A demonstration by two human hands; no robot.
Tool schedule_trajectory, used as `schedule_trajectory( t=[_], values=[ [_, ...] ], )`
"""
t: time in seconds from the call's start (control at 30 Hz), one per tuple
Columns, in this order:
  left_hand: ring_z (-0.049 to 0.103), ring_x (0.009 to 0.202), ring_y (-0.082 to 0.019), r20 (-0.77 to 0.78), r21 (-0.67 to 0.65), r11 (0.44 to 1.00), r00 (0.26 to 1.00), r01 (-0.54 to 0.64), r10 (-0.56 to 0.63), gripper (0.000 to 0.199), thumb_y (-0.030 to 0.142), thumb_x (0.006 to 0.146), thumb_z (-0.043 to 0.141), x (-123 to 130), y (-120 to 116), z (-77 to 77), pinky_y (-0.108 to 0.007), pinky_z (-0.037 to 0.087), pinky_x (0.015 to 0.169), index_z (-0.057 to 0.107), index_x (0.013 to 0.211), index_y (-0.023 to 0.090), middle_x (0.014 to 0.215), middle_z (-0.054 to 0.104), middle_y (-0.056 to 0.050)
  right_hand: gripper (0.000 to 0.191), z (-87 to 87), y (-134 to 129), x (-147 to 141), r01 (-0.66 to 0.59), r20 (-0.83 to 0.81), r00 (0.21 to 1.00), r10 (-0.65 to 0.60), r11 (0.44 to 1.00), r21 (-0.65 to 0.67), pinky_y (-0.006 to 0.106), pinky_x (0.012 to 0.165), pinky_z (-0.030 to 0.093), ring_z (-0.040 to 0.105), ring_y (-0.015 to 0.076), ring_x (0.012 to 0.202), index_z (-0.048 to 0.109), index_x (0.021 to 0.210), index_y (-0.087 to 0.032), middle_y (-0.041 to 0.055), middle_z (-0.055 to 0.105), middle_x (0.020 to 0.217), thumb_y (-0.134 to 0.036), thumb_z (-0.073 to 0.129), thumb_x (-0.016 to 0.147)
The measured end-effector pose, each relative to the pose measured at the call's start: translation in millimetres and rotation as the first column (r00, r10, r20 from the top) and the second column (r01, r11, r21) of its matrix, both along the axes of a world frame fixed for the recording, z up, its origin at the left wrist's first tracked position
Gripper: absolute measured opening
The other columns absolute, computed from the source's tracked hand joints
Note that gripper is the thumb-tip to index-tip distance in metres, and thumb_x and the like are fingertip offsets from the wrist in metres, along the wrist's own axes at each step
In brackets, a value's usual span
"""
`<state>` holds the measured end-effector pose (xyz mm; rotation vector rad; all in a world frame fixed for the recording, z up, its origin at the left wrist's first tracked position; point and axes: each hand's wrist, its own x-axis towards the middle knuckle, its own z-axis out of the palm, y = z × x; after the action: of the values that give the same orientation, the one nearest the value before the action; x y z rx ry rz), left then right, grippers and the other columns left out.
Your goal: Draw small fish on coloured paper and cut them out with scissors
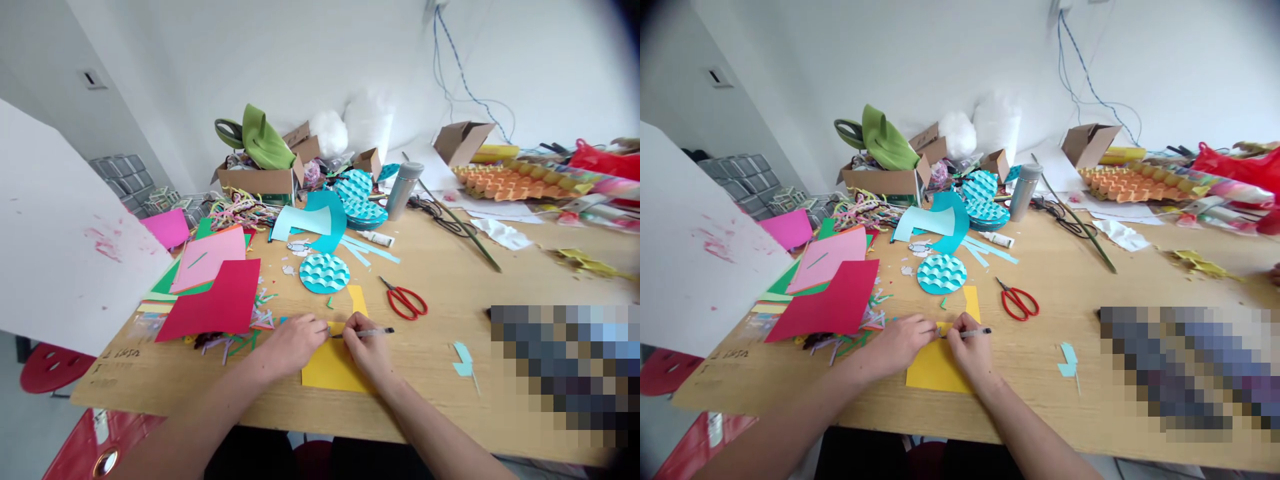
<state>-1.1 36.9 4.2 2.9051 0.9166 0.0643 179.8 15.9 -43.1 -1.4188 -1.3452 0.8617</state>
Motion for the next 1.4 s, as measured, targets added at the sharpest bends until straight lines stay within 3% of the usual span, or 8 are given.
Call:
schedule_trajectory(
  t=[0.3, 0.67, 1.4],
  values=[
    [0.057, 0.091, -0.019, 0.038, 0.048, 0.999, 0.999, 0.019, -0.021, 0.022, 0.008, 0.095, 0.044, -1.6, -0.7, -4.7, -0.028, 0.046, 0.069, 0.062, 0.104, 0.016, 0.096, 0.064, -0.002, 0.013, 1.0, -0.5, -0.1, 0.001, -0.016, 1.000, -0.001, 1.000, -0.027, 0.023, 0.041, 0.027, 0.039, 0.0111, 0.040, 0.043, 0.059, -0.025, -0.0049, 0.046, 0.044, -0.028, 0.049, 0.069],
    [0.057, 0.094, -0.020, 0.045, 0.018, 1.000, 0.999, 0.024, -0.025, 0.030, 0.009, 0.096, 0.041, -2.9, -0.7, -5.0, -0.030, 0.048, 0.073, 0.060, 0.118, 0.018, 0.099, 0.064, -0.003, 0.013, 0.4, -0.4, -0.1, 0.005, -0.019, 1.000, -0.006, 0.999, -0.044, 0.023, 0.041, 0.027, 0.039, 0.0114, 0.040, 0.043, 0.059, -0.025, -0.0052, 0.046, 0.044, -0.029, 0.048, 0.069],
    [0.055, 0.088, -0.020, -0.016, 0.071, 0.996, 0.998, 0.058, -0.057, 0.025, 0.015, 0.098, 0.043, -3.7, -1.1, -6.5, -0.032, 0.049, 0.073, 0.061, 0.116, 0.018, 0.095, 0.063, -0.003, 0.014, 3.2, -1.0, 0.1, 0.010, -0.052, 0.999, -0.013, 0.998, -0.061, 0.023, 0.040, 0.028, 0.040, 0.0115, 0.040, 0.042, 0.059, -0.025, -0.0054, 0.046, 0.043, -0.027, 0.050, 0.070]
  ],
)
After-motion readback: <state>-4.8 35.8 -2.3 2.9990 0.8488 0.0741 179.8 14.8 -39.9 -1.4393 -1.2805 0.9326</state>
